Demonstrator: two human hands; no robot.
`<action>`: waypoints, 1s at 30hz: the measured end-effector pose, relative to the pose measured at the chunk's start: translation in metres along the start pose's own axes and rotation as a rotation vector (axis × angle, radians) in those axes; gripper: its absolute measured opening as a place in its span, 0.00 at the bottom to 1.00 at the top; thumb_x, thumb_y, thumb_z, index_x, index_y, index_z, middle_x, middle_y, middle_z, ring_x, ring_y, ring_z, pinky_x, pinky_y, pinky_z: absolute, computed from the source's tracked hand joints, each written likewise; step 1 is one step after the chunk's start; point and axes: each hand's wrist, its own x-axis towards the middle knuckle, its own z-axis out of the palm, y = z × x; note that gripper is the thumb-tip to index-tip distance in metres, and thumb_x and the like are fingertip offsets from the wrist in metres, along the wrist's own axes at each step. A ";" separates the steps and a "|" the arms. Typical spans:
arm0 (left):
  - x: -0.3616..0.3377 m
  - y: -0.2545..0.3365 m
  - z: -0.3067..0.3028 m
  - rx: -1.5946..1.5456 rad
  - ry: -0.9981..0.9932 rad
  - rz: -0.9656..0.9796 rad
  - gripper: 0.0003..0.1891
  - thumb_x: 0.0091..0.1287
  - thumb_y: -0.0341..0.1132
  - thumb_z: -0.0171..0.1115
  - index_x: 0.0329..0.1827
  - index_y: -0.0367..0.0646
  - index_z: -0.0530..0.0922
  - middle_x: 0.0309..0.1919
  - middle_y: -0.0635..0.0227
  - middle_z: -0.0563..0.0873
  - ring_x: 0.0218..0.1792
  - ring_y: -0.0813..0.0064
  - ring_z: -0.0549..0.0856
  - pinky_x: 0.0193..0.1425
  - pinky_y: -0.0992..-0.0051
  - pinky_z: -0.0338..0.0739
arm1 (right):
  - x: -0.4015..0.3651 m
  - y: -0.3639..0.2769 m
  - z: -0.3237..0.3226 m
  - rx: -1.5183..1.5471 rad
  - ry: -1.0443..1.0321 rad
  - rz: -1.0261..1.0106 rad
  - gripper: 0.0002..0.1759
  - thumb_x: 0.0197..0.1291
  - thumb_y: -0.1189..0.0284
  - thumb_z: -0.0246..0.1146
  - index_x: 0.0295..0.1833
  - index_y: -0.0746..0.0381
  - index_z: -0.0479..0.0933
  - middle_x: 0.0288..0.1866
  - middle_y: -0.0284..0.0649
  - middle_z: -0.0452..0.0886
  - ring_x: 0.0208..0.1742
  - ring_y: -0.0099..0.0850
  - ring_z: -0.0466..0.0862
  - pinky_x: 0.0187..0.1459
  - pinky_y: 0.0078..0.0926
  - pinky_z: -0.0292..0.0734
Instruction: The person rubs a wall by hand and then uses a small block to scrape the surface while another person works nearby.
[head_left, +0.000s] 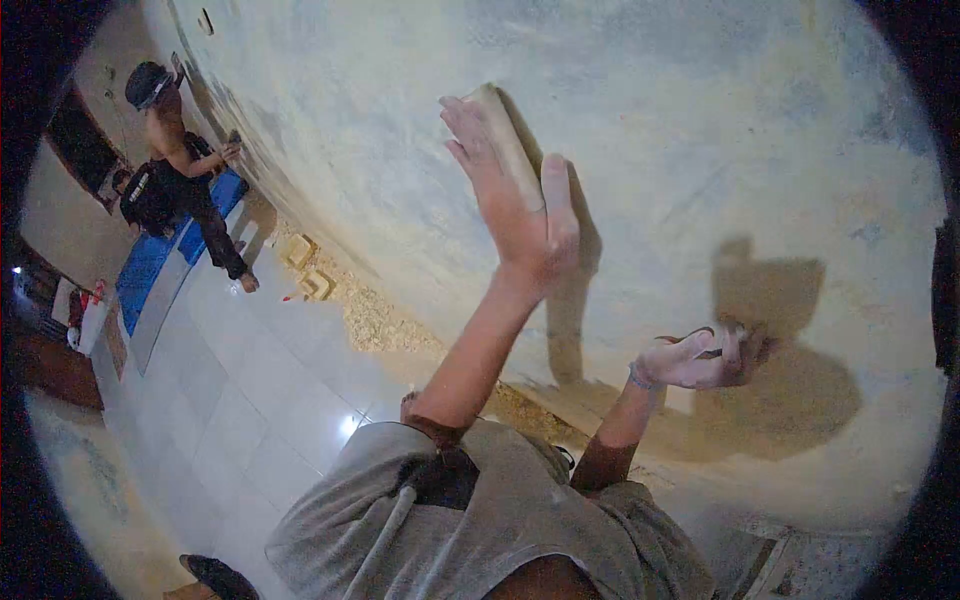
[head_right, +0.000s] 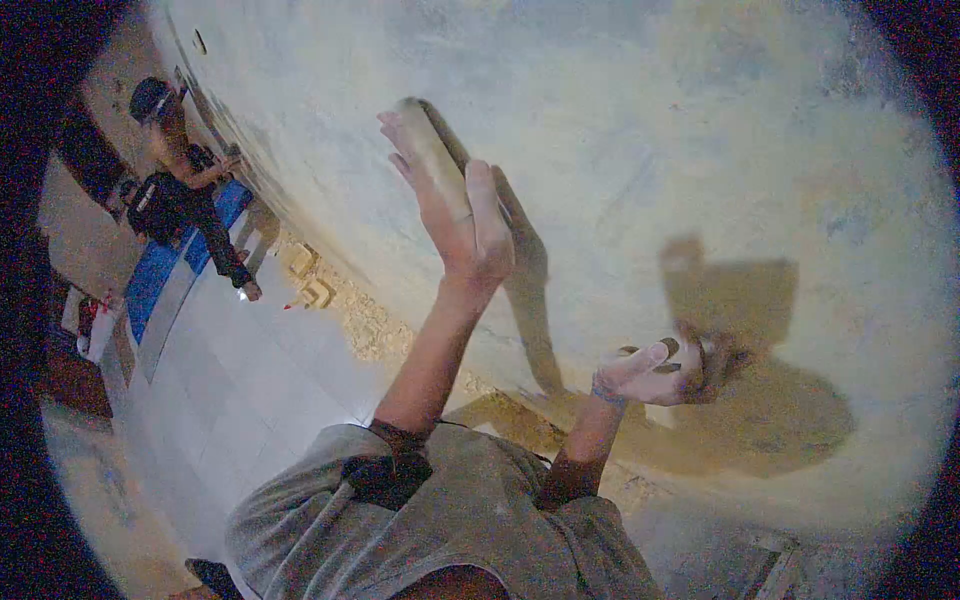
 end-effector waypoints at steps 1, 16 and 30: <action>0.004 0.006 0.009 0.004 0.030 -0.033 0.37 0.72 0.32 0.48 0.80 0.24 0.44 0.81 0.38 0.45 0.82 0.42 0.38 0.82 0.52 0.28 | -0.001 0.000 0.001 0.014 -0.004 0.017 0.22 0.74 0.58 0.51 0.41 0.67 0.77 0.48 0.53 0.75 0.66 0.56 0.72 0.70 0.65 0.58; -0.025 0.029 0.020 0.028 -0.146 0.289 0.36 0.70 0.37 0.51 0.78 0.25 0.54 0.78 0.32 0.51 0.80 0.33 0.43 0.80 0.41 0.35 | 0.006 -0.014 0.004 0.070 0.141 -0.002 0.22 0.74 0.56 0.49 0.40 0.64 0.76 0.53 0.55 0.74 0.64 0.54 0.72 0.74 0.71 0.49; 0.076 -0.043 -0.006 0.293 0.121 0.453 0.31 0.78 0.46 0.43 0.77 0.33 0.61 0.79 0.47 0.58 0.81 0.44 0.50 0.81 0.45 0.37 | -0.001 -0.011 -0.032 0.123 0.114 0.041 0.19 0.73 0.59 0.49 0.40 0.63 0.76 0.52 0.50 0.72 0.62 0.51 0.72 0.73 0.70 0.51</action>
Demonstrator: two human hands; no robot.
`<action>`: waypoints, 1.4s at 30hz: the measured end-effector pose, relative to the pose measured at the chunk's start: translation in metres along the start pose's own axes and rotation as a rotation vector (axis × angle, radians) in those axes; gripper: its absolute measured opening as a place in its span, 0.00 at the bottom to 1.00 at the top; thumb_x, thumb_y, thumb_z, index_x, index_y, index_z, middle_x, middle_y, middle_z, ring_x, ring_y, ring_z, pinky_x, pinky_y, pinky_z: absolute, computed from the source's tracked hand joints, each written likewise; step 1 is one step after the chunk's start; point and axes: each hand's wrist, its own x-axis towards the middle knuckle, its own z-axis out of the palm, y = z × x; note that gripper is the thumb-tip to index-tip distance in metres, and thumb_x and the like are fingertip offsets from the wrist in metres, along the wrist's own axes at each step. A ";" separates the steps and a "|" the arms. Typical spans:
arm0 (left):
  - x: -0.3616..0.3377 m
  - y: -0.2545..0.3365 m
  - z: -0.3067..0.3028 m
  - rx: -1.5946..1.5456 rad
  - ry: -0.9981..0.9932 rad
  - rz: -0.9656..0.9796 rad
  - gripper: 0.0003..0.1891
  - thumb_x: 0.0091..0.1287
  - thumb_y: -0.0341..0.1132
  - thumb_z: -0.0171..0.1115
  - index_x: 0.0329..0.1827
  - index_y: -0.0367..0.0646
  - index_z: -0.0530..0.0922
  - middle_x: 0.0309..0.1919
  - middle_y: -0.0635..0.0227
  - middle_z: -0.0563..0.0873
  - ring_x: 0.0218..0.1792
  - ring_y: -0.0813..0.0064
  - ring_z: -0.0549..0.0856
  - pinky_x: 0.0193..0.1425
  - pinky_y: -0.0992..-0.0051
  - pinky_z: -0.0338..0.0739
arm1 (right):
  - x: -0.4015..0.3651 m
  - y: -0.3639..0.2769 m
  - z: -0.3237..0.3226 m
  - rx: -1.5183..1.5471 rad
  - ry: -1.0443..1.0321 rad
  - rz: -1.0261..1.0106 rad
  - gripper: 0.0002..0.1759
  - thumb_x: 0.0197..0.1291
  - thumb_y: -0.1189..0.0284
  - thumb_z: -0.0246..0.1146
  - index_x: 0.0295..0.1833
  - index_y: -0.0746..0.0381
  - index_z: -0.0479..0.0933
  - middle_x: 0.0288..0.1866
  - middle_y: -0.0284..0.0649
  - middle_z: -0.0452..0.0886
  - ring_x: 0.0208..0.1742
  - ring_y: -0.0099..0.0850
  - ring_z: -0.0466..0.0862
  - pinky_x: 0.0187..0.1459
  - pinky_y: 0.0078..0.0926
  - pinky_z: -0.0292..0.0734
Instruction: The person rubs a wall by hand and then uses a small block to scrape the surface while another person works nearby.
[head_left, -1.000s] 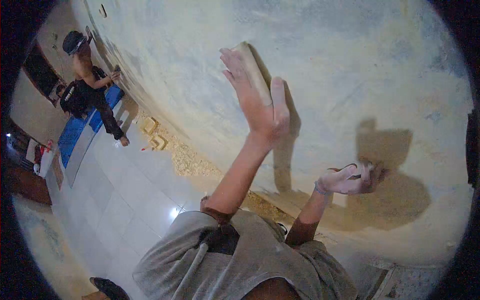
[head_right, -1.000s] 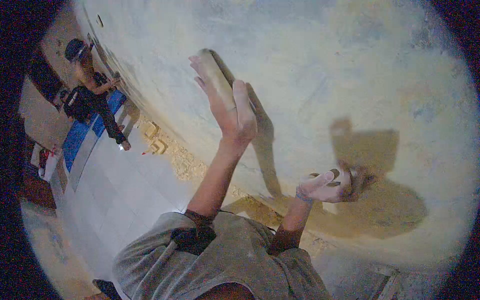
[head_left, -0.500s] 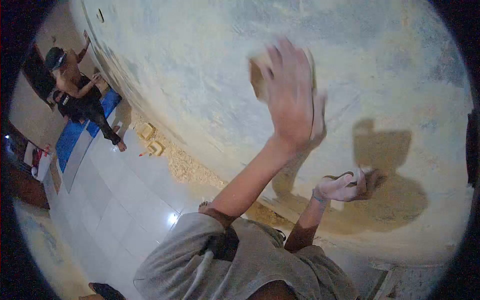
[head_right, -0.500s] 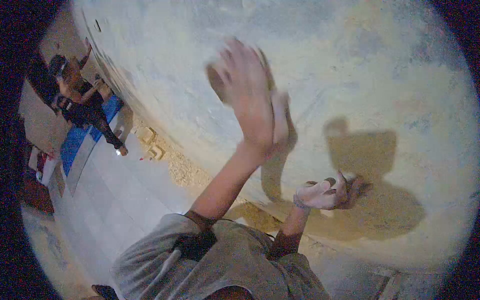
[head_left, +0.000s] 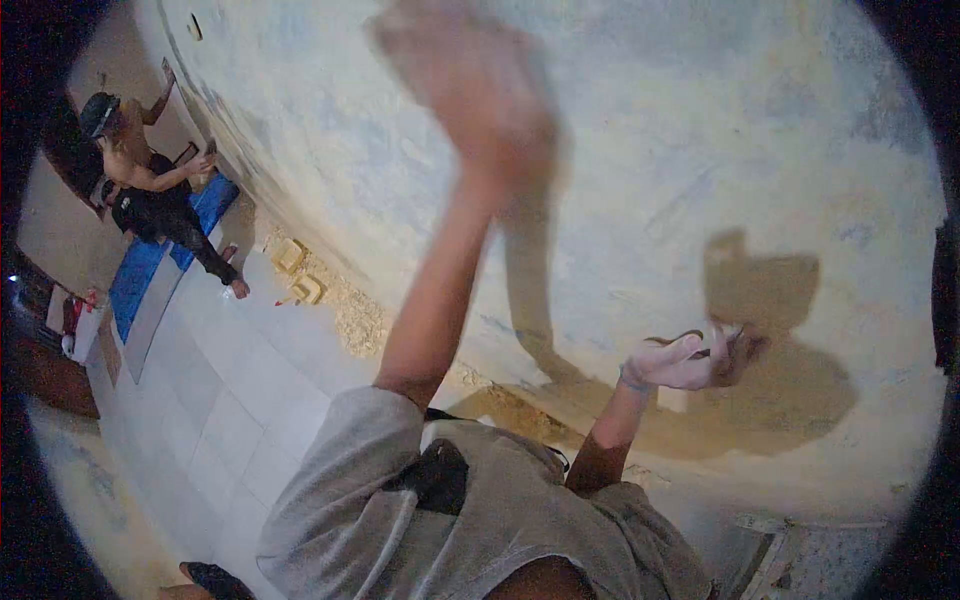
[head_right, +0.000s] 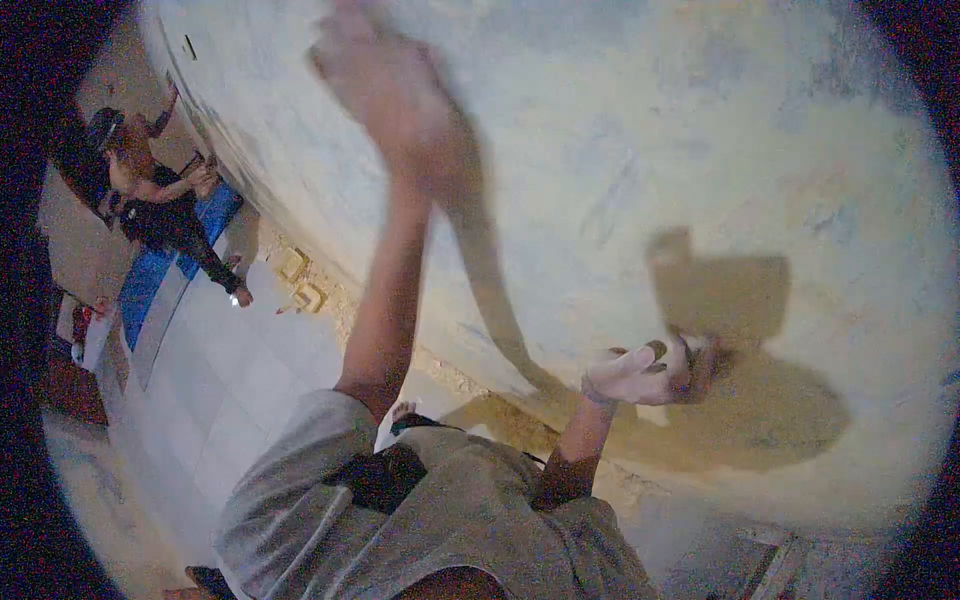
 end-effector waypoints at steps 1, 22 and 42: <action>0.009 0.030 0.007 0.013 -0.078 0.105 0.31 0.76 0.47 0.45 0.76 0.34 0.63 0.79 0.48 0.59 0.80 0.42 0.51 0.80 0.41 0.39 | 0.009 -0.001 0.020 0.001 0.004 -0.032 0.18 0.73 0.60 0.49 0.40 0.63 0.76 0.52 0.49 0.71 0.62 0.51 0.71 0.74 0.70 0.51; -0.086 0.074 -0.026 -0.217 -0.342 0.200 0.31 0.70 0.51 0.54 0.75 0.50 0.69 0.78 0.51 0.64 0.78 0.40 0.59 0.77 0.39 0.50 | 0.000 -0.006 0.035 -0.011 0.025 -0.071 0.19 0.73 0.60 0.51 0.48 0.67 0.74 0.55 0.55 0.71 0.68 0.55 0.69 0.74 0.70 0.51; 0.171 -0.007 0.069 -0.569 0.112 0.870 0.34 0.60 0.45 0.59 0.65 0.30 0.67 0.58 0.38 0.68 0.70 0.35 0.64 0.75 0.37 0.56 | -0.029 0.018 0.074 -0.204 0.087 0.111 0.25 0.73 0.52 0.56 0.47 0.67 0.74 0.54 0.53 0.71 0.73 0.57 0.68 0.71 0.66 0.60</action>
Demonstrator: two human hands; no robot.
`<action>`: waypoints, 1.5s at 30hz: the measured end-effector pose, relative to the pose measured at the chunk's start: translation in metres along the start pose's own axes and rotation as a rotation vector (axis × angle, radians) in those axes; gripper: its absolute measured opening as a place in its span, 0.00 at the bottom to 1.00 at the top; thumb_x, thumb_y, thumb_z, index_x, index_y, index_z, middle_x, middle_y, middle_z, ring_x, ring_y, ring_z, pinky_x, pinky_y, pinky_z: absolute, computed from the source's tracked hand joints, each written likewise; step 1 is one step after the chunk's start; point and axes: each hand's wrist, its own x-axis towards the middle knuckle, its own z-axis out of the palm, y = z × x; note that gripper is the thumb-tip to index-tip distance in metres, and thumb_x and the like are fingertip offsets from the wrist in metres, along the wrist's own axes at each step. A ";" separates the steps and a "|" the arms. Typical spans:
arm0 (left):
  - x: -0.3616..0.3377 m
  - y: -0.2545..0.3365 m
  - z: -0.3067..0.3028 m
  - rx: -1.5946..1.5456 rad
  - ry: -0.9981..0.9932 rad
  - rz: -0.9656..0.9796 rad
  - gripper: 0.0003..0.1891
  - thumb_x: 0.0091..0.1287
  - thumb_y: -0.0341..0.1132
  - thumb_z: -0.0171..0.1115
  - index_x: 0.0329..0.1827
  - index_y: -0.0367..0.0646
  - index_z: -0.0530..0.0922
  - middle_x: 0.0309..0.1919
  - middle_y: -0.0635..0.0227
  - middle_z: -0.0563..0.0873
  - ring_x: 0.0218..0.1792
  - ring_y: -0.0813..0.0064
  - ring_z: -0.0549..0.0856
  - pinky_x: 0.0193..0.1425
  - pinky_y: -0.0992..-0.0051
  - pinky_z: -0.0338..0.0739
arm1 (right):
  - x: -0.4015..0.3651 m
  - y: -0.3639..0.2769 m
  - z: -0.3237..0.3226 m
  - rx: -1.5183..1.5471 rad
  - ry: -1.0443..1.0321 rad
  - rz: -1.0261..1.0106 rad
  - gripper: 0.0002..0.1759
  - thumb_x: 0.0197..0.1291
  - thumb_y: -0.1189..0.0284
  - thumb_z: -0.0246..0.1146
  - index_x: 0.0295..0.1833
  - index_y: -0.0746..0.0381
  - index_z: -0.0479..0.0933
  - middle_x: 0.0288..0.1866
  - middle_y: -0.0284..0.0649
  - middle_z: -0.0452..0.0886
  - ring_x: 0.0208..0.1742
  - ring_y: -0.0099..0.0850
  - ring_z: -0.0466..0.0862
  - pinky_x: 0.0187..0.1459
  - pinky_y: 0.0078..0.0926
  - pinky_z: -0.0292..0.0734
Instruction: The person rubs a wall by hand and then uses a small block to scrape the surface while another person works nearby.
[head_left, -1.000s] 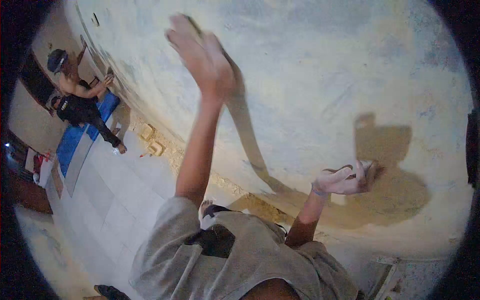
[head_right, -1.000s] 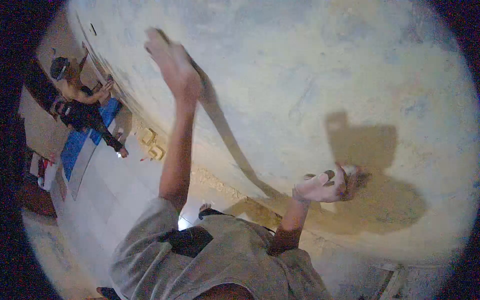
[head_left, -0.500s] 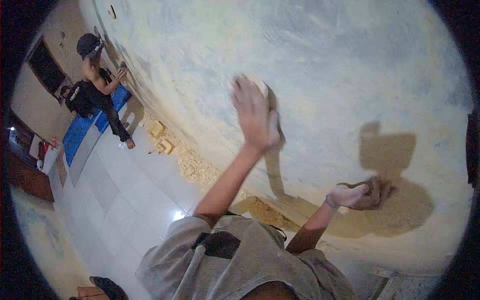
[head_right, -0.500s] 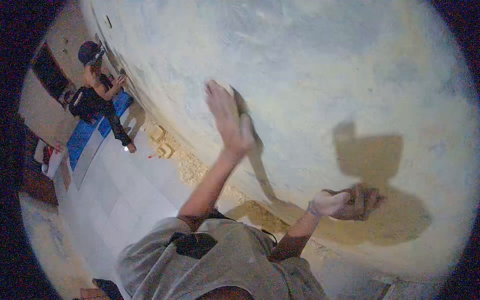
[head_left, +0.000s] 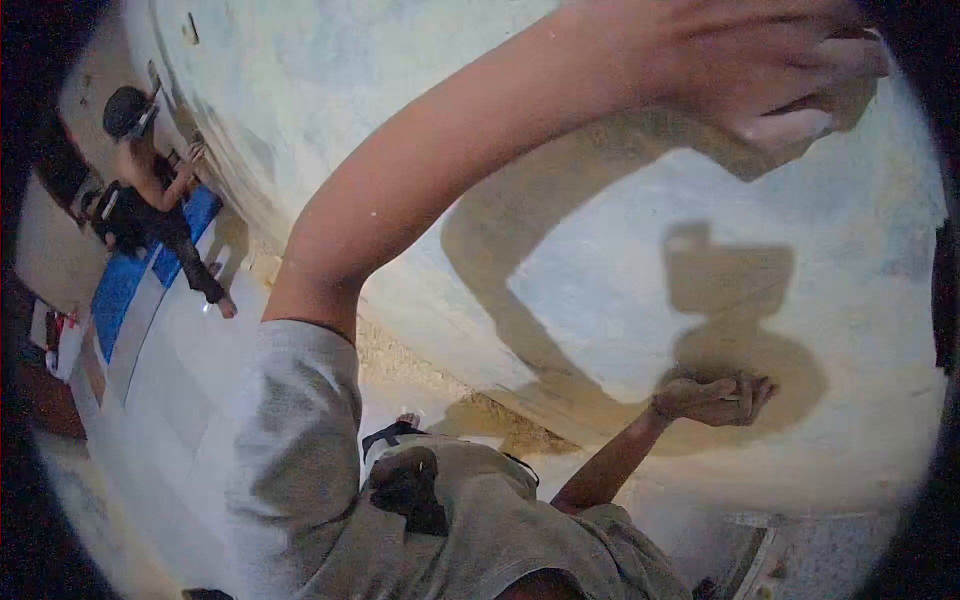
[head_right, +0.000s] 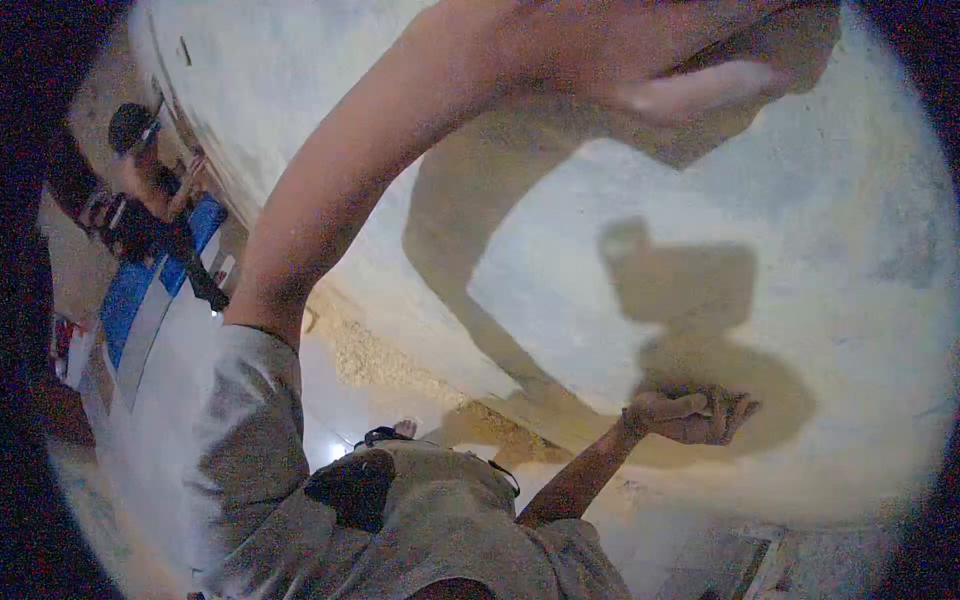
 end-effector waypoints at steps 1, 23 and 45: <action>-0.006 -0.001 -0.002 -0.009 -0.036 -0.038 0.35 0.60 0.46 0.60 0.65 0.30 0.67 0.59 0.38 0.68 0.70 0.35 0.64 0.75 0.37 0.57 | -0.002 -0.001 0.003 0.002 0.007 0.015 0.25 0.74 0.51 0.55 0.46 0.66 0.74 0.54 0.53 0.70 0.73 0.57 0.68 0.70 0.66 0.60; -0.145 0.024 -0.049 0.229 -0.101 -0.303 0.29 0.65 0.28 0.56 0.71 0.32 0.68 0.66 0.44 0.71 0.72 0.40 0.66 0.77 0.47 0.56 | -0.025 0.012 0.013 -0.084 0.032 -0.007 0.24 0.75 0.53 0.54 0.47 0.67 0.74 0.58 0.58 0.74 0.70 0.57 0.72 0.69 0.61 0.65; -0.277 0.130 -0.101 0.180 -0.424 -0.679 0.29 0.70 0.43 0.51 0.76 0.56 0.69 0.78 0.69 0.66 0.80 0.58 0.60 0.82 0.45 0.45 | -0.084 -0.070 0.042 -0.084 0.008 0.357 0.41 0.72 0.45 0.53 0.72 0.70 0.60 0.73 0.57 0.62 0.74 0.51 0.66 0.73 0.54 0.63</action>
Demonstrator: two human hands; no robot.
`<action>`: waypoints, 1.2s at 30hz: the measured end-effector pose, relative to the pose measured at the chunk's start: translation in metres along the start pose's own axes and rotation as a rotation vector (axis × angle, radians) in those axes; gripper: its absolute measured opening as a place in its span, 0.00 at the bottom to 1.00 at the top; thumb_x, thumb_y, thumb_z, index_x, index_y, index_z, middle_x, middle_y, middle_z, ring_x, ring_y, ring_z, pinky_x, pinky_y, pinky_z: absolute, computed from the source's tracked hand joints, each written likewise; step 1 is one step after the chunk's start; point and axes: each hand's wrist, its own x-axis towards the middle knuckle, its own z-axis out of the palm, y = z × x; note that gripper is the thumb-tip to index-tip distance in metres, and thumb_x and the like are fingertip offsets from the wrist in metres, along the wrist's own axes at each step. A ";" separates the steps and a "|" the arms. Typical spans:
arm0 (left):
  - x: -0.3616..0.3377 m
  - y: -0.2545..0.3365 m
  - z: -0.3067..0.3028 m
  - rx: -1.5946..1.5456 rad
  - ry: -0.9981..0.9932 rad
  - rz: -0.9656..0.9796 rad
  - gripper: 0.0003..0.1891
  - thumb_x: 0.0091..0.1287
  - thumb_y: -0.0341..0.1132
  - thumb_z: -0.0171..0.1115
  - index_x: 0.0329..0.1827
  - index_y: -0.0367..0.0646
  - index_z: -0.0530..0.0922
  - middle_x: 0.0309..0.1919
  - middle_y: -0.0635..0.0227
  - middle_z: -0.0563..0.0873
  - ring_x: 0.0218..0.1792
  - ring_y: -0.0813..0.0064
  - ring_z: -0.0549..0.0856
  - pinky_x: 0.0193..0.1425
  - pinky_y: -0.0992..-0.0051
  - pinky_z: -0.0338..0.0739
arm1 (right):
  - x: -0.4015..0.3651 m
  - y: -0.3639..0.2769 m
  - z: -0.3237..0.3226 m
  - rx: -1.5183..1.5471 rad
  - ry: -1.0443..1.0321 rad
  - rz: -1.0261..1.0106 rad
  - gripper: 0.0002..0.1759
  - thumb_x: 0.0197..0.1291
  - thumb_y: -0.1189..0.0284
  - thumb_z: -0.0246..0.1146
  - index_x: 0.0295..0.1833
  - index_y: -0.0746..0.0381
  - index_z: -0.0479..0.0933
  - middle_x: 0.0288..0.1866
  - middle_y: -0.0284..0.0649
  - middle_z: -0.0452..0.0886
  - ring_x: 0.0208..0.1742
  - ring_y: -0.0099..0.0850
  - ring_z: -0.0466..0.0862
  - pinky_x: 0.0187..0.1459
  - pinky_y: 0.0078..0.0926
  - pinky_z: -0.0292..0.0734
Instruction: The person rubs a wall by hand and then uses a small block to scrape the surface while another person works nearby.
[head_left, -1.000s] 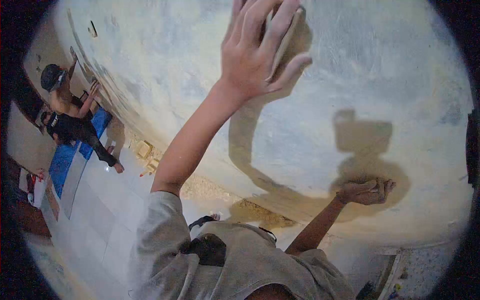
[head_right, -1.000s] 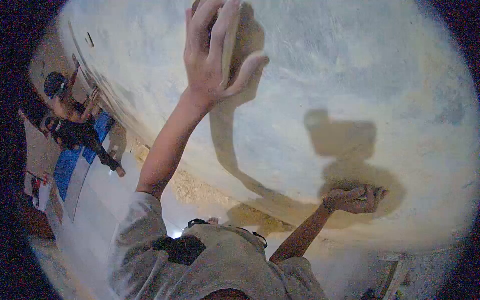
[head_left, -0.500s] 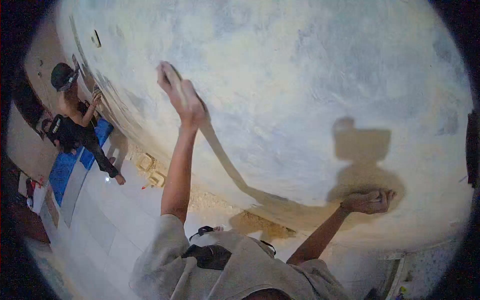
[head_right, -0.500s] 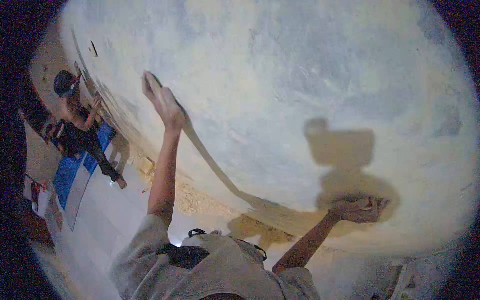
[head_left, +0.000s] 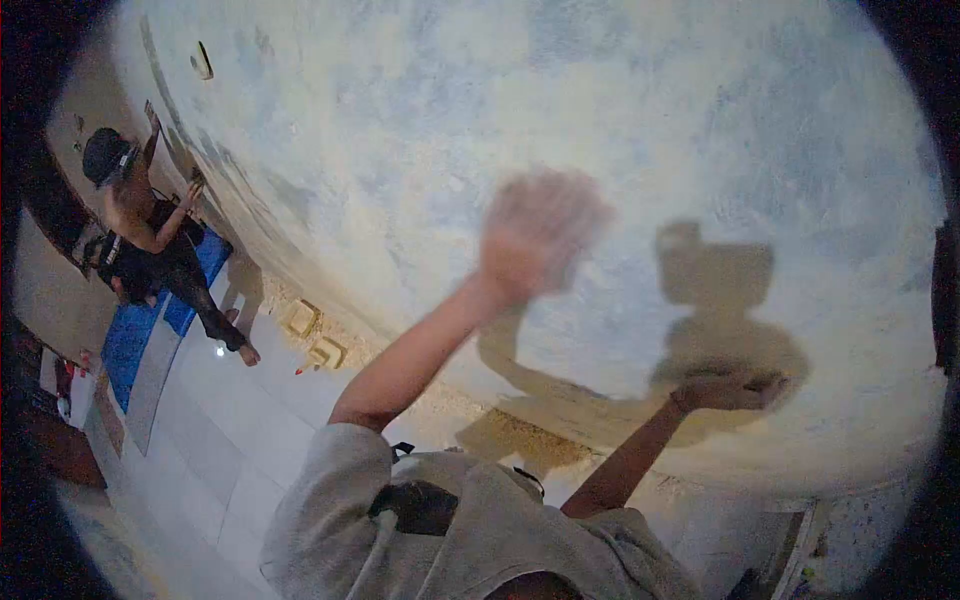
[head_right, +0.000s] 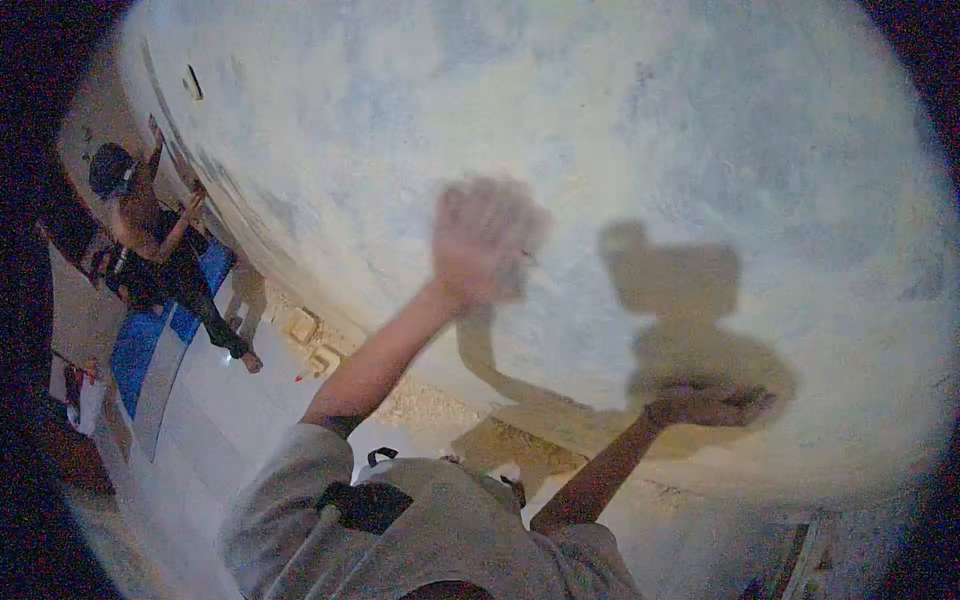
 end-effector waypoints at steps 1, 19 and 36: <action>-0.012 -0.042 0.001 0.024 0.087 -0.102 0.30 0.69 0.43 0.51 0.76 0.49 0.69 0.79 0.62 0.63 0.80 0.53 0.58 0.82 0.42 0.42 | -0.024 0.007 0.017 0.030 -0.020 0.027 0.44 0.70 0.42 0.54 0.73 0.69 0.58 0.76 0.57 0.60 0.76 0.52 0.63 0.74 0.54 0.61; 0.007 -0.073 -0.008 0.076 0.014 0.062 0.32 0.71 0.47 0.50 0.78 0.47 0.67 0.81 0.57 0.60 0.81 0.44 0.52 0.81 0.42 0.41 | -0.091 -0.005 0.031 -0.058 -0.046 0.083 0.42 0.74 0.48 0.52 0.77 0.69 0.53 0.79 0.57 0.54 0.80 0.52 0.57 0.79 0.52 0.51; 0.056 0.038 0.018 0.051 -0.092 0.133 0.28 0.69 0.39 0.49 0.74 0.53 0.71 0.77 0.50 0.64 0.79 0.45 0.58 0.83 0.48 0.46 | -0.038 0.079 -0.006 -0.367 -0.169 -0.179 0.33 0.80 0.52 0.41 0.77 0.64 0.61 0.81 0.58 0.53 0.82 0.57 0.50 0.78 0.58 0.46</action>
